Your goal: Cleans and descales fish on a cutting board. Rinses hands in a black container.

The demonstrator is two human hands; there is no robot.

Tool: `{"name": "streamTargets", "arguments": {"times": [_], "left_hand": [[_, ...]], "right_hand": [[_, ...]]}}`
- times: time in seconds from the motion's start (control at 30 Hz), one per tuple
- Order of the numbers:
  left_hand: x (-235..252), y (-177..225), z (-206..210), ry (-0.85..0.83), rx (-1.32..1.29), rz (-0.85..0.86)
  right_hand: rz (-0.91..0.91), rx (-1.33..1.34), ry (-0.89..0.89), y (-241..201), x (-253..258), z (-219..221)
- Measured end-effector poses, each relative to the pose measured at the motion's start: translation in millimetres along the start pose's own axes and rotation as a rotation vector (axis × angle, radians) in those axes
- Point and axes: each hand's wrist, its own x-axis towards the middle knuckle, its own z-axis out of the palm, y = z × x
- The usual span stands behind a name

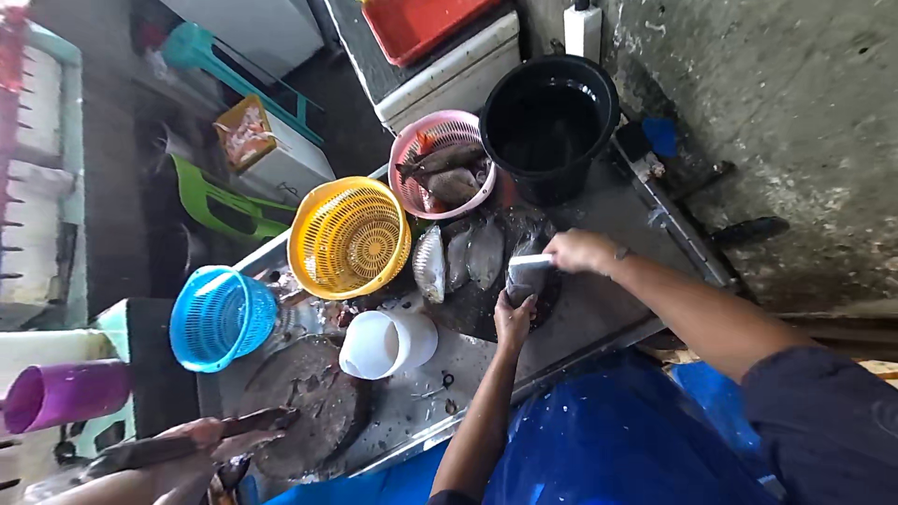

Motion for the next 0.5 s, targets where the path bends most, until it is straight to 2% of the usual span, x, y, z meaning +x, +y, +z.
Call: {"name": "streamTargets", "arguments": {"times": [0.07,0.1,0.13,0.2,0.23,0.3,0.33,0.37,0.43,0.47,0.5], "left_hand": [[3.9,6.2,2.5,0.002,-0.252,-0.109],[7.2,12.2,2.6,0.053,-0.35,-0.172],[12.3,19.2,1.8,0.103,-0.408,-0.22],[11.8,19.2,-5.8,0.126,-0.432,-0.289],[11.9,19.5,-7.6,0.113,-0.438,-0.301],[14.1,23.9,-2.7,0.091,-0.475,-0.299],[12.3,24.5,1.0,0.109,-0.508,-0.308],[13.6,26.7,2.3,0.131,-0.541,-0.321],[16.6,30.2,0.9,0.167,-0.546,-0.352],[14.4,29.1,-1.3,0.163,-0.525,-0.367],[13.1,29.3,-2.7,0.149,-0.483,-0.366]], "right_hand": [[0.032,0.056,0.167,27.0,-0.6,13.3],[0.01,0.118,0.19,29.1,-11.1,28.2],[-0.027,0.203,0.14,27.6,-21.3,40.6],[-0.03,0.364,-0.071,27.4,-35.9,57.2],[-0.023,0.44,-0.056,33.7,-33.7,61.7],[-0.013,0.492,0.203,48.8,-23.2,76.2],[-0.011,0.505,0.278,50.9,-26.5,94.7],[-0.036,0.533,0.281,49.6,-34.6,114.9],[-0.054,0.586,0.162,43.1,-63.6,126.1],[-0.057,0.615,0.163,44.0,-73.5,122.7],[-0.058,0.617,0.236,46.5,-74.8,116.9]]}}
